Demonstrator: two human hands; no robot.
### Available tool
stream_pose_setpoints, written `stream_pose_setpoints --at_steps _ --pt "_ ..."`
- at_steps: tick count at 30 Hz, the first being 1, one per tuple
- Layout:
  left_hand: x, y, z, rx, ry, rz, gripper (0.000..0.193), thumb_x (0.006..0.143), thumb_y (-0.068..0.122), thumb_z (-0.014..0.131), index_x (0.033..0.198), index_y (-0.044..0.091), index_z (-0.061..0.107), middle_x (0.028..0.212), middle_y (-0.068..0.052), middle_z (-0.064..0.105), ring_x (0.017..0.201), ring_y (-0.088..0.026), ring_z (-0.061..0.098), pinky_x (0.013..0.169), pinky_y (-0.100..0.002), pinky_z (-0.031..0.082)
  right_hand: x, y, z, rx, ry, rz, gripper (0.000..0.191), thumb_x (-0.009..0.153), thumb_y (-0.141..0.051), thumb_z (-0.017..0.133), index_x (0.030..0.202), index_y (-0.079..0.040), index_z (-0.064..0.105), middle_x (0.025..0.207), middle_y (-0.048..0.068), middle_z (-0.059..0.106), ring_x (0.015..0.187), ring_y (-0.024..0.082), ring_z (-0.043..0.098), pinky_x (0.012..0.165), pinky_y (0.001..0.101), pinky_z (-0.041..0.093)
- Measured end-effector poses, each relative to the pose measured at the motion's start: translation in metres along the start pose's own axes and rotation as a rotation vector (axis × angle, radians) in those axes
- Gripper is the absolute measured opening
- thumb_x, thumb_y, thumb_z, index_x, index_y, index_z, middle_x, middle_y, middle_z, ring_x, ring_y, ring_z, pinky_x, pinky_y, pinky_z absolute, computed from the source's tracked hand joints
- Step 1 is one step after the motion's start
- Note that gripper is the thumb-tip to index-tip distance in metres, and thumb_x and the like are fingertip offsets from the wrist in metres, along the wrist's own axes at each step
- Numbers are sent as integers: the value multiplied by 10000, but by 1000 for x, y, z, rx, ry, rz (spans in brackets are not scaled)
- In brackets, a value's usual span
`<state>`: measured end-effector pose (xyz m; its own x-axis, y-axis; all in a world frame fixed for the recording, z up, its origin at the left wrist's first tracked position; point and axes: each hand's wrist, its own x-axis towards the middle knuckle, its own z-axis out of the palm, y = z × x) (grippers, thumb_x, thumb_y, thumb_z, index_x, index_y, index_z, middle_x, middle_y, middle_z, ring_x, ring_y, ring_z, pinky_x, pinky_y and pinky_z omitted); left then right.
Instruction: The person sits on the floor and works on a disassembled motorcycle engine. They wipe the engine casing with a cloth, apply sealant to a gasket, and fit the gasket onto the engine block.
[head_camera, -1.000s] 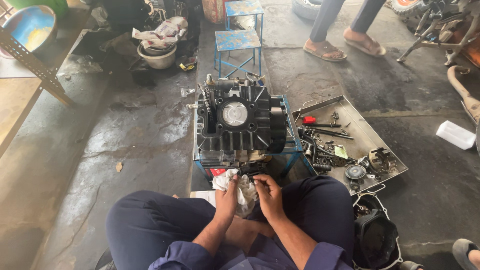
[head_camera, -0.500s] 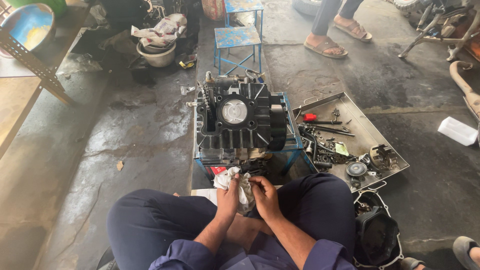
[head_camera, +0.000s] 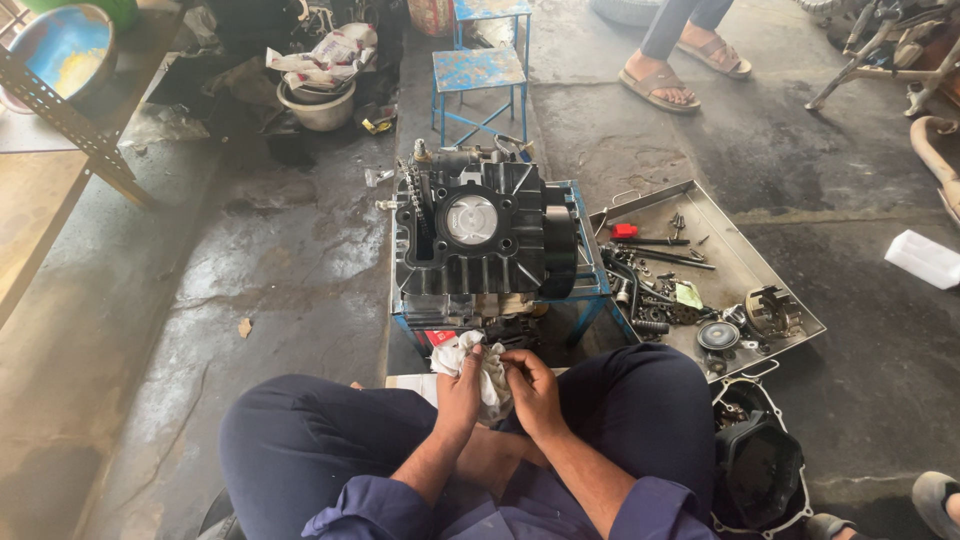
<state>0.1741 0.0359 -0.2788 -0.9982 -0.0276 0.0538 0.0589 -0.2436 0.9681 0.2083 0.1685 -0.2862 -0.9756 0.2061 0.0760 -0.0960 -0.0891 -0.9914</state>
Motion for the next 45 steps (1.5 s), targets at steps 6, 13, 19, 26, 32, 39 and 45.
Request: stream_pose_setpoints --at_steps 6,13,19,26,32,39,45 --pt "-2 3 0 -37 -118 -5 268 1049 216 541 1224 29 622 1129 -55 660 1030 -119 601 894 -285 497 4 -1 1 8 -100 69 333 1017 -185 599 1316 -54 534 1211 57 640 1112 121 594 957 282 496" --pt "-18 28 10 181 -548 151 368 1092 225 498 1363 -21 541 1339 -104 593 1242 -228 547 1049 -334 437 1 9 -1 516 -170 278 589 997 -359 538 1514 -117 390 1368 85 579 1230 200 596 1002 336 507" --pt "-13 39 11 405 -359 40 315 1041 307 568 1156 28 658 945 -133 738 873 -216 708 780 -355 557 4 29 -4 210 -59 192 436 1026 -330 594 1337 -26 620 1175 71 698 1079 155 635 917 305 511" --pt "-11 38 5 490 -298 -63 414 1099 384 491 1166 17 670 997 -198 707 929 -292 668 821 -383 516 2 15 3 -21 -76 129 419 1024 -346 636 1269 -8 677 1083 69 734 993 134 652 853 285 525" --pt "-23 68 12 848 -536 642 703 999 492 560 1483 -15 506 1517 -235 465 1435 -423 398 1139 -544 321 -3 -46 -10 623 -17 349 418 875 -212 567 1288 -183 623 1204 -14 711 1048 100 705 888 246 558" --pt "-31 73 22 734 -625 709 509 1027 444 575 1360 61 618 1540 -204 485 1444 -408 436 1190 -530 356 9 -107 -44 161 366 -335 300 907 -9 540 1198 -13 612 1141 78 641 1007 146 620 916 292 545" --pt "-27 50 18 397 -475 240 362 1103 297 469 1220 23 674 1174 -153 684 1136 -275 662 987 -387 516 68 -160 -65 -100 214 -727 399 1021 -58 511 1417 -16 533 1383 162 547 1233 257 584 1096 394 511"
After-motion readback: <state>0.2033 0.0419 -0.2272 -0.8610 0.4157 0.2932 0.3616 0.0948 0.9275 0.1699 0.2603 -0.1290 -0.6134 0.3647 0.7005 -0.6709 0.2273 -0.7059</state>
